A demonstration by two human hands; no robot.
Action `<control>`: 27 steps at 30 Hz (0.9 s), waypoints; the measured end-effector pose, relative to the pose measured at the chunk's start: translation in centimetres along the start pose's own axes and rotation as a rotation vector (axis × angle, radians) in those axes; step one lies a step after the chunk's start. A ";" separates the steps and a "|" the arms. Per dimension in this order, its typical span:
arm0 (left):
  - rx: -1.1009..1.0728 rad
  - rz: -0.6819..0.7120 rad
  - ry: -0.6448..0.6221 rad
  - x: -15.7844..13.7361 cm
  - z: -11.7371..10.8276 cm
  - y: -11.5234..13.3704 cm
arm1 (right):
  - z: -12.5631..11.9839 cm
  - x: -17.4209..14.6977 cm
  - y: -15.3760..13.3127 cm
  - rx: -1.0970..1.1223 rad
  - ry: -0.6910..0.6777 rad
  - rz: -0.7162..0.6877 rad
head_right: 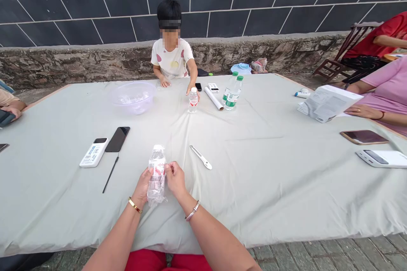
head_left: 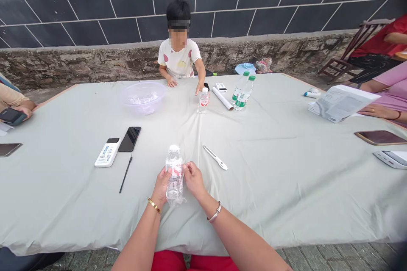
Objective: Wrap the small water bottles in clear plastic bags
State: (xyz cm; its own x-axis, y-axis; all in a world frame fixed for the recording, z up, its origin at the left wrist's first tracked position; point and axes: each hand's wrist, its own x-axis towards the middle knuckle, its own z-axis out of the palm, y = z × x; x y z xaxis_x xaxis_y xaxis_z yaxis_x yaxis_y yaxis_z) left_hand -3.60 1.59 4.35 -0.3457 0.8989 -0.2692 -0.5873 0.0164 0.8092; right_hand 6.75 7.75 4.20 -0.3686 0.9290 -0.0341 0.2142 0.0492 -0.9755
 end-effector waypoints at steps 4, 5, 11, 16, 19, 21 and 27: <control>0.016 0.013 0.020 -0.2 0.1 0.3 | -1.1 0.5 0.8 0.101 0.069 0.116; 0.003 0.023 0.024 -0.2 0.2 0.3 | -1.5 0.6 0.8 0.125 0.090 0.153; -0.075 0.028 0.105 0.3 0.7 -0.4 | -2.0 0.0 -0.2 0.272 0.044 0.350; -0.096 0.023 0.126 0.3 1.0 -0.4 | -0.8 -1.2 0.4 0.059 0.019 0.246; -0.117 -0.024 0.139 0.3 1.1 0.2 | -0.9 -1.3 0.8 0.086 0.095 0.224; -0.125 -0.053 0.129 0.5 1.2 0.5 | -1.2 -1.1 0.8 0.182 0.129 0.242; -0.189 -0.132 0.117 1.8 2.2 0.7 | -2.7 -0.4 1.0 0.402 0.242 0.259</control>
State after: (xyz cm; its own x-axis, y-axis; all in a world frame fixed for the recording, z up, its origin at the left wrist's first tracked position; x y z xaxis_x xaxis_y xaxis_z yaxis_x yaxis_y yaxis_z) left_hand -3.00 4.17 5.57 -0.3325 0.8375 -0.4337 -0.7555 0.0388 0.6540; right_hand 9.54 8.37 3.81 -0.1201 0.9525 -0.2799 -0.1103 -0.2930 -0.9497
